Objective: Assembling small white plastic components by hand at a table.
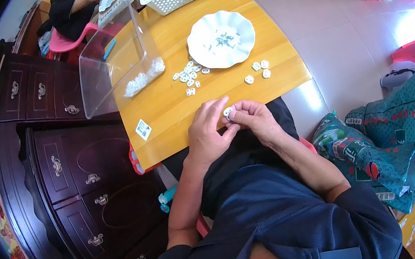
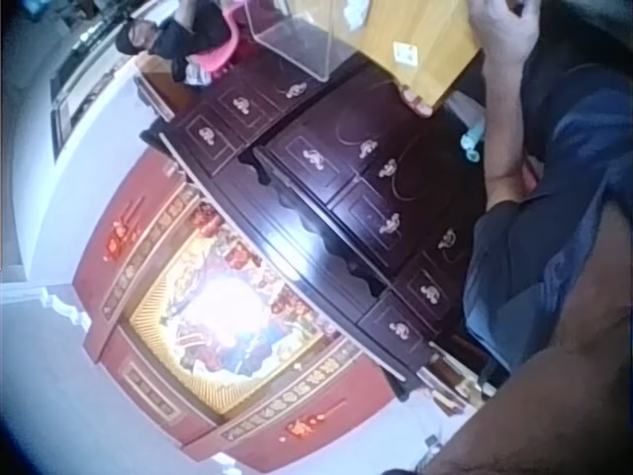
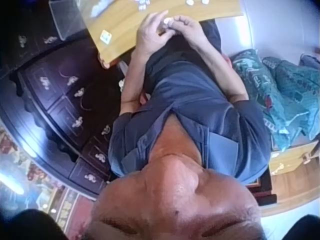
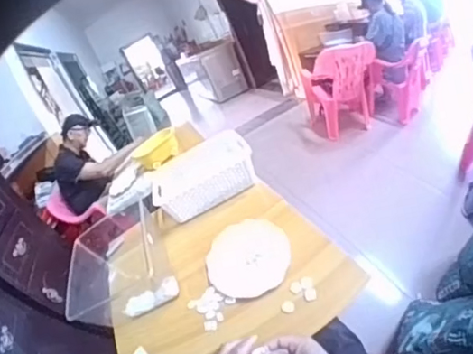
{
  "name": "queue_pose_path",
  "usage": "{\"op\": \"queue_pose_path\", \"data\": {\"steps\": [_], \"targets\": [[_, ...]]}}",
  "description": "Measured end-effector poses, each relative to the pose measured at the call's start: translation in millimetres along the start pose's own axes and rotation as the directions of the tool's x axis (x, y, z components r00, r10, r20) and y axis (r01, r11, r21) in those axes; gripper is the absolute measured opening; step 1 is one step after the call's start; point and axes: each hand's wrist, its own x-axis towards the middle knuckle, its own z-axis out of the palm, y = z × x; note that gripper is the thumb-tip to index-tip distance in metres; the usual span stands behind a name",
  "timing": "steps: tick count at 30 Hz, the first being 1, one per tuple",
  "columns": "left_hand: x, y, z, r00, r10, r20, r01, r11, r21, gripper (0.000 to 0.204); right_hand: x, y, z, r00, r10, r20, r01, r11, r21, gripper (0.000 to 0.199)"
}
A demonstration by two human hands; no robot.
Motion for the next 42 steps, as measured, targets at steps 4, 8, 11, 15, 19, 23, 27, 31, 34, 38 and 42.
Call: {"op": "queue_pose_path", "data": {"steps": [4,8,11,15,19,23,27,31,34,38,42], "targets": [[-0.8,-5.5,6.8,0.986,0.145,-0.085,-0.127,0.974,0.186,0.043,2.4,6.7,-4.3,1.000,-0.012,-0.002,0.012,1.000,0.003,0.016],[-1.8,-7.0,7.6,0.988,0.134,-0.071,-0.121,0.979,0.162,0.033,1.4,6.0,-6.2,1.000,0.016,-0.011,-0.015,0.999,0.048,0.017],[0.2,-5.3,6.0,0.988,0.137,-0.068,-0.125,0.980,0.154,0.031,-0.7,-0.5,-3.2,0.999,0.048,-0.015,-0.046,0.993,0.108,0.018],[1.6,-7.4,5.8,0.987,0.149,-0.063,-0.138,0.980,0.143,0.030,0.4,0.5,-4.7,0.999,0.038,-0.017,-0.036,0.997,0.066,0.018],[3.0,-8.0,5.9,0.986,0.151,-0.073,-0.141,0.983,0.119,0.028,0.9,2.4,-3.2,0.999,-0.002,-0.037,0.003,1.000,0.029,0.019],[5.0,-8.6,6.9,0.983,0.162,-0.084,-0.155,0.984,0.083,0.026,1.9,8.1,-7.7,0.996,-0.081,-0.037,0.080,0.997,-0.013,0.018],[6.9,-6.9,8.1,0.979,0.179,-0.099,-0.172,0.982,0.079,0.027,-0.2,8.7,-6.5,0.990,-0.129,-0.053,0.128,0.992,-0.018,0.017],[8.6,-10.4,10.3,0.974,0.202,-0.105,-0.196,0.978,0.070,0.026,0.4,8.9,-6.2,0.985,-0.155,-0.070,0.153,0.988,-0.031,0.017],[10.7,-10.8,12.3,0.971,0.215,-0.109,-0.208,0.976,0.067,0.025,1.3,10.8,-7.1,0.981,-0.174,-0.087,0.171,0.985,-0.035,0.018],[10.0,-14.8,12.7,0.967,0.225,-0.122,-0.217,0.973,0.073,0.024,-0.5,8.2,-1.8,0.977,-0.184,-0.109,0.181,0.983,-0.042,0.018],[12.1,-11.6,14.5,0.972,0.199,-0.123,-0.198,0.980,0.025,0.023,1.6,10.6,-5.0,0.972,-0.198,-0.124,0.194,0.980,-0.039,0.020]]}}
